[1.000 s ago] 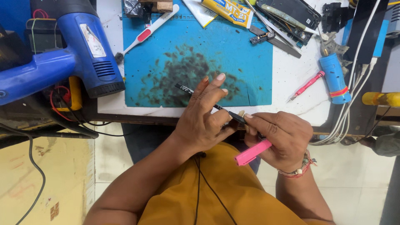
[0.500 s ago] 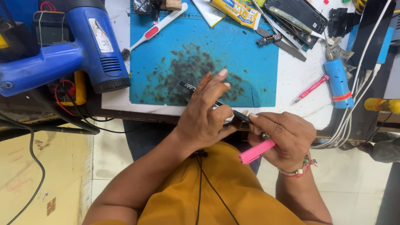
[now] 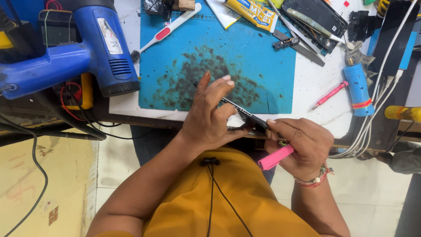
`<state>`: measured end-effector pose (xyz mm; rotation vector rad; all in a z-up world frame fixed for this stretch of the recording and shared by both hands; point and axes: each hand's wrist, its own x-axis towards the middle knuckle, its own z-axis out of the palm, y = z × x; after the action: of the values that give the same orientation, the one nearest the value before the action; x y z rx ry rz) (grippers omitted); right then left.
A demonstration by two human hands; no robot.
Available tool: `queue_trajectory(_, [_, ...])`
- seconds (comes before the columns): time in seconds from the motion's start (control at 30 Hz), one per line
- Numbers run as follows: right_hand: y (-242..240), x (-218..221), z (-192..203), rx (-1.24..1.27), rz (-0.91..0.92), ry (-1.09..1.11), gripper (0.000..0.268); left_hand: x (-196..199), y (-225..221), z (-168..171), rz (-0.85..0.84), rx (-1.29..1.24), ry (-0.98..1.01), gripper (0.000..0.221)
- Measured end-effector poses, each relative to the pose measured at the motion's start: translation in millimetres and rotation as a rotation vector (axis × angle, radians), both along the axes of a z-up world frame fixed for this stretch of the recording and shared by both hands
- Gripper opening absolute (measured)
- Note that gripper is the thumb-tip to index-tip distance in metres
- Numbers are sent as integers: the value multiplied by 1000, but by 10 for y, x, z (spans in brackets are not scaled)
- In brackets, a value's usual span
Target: The person uses a heat gun to warm the edges of a smartphone, then uses a pink prying tool to separate the screen from the frame. They peel off a protective film and lift the display assembly to reveal the internal components.
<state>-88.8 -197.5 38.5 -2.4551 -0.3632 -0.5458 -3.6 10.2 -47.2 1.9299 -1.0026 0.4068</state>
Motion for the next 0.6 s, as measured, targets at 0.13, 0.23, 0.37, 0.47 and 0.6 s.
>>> queue_trajectory(0.13, [6,-10,-16,41,-16,15,32,-19,-16,-4,-19,-9,-14,74])
queue_trajectory(0.23, [19,-6,-20,43,-35,13,31,-21,-30,25,-56,-2,-22,71])
queue_trajectory(0.37, [22,4,1,41,-28,20,32,-36,-73,99,-131,2,-27,67])
queue_trajectory(0.47, [46,30,21,46,-18,8,32,-32,-71,171,-164,1,-47,65])
queue_trajectory(0.6, [58,55,80,55,-8,26,31,-11,-108,275,-182,-29,-65,64])
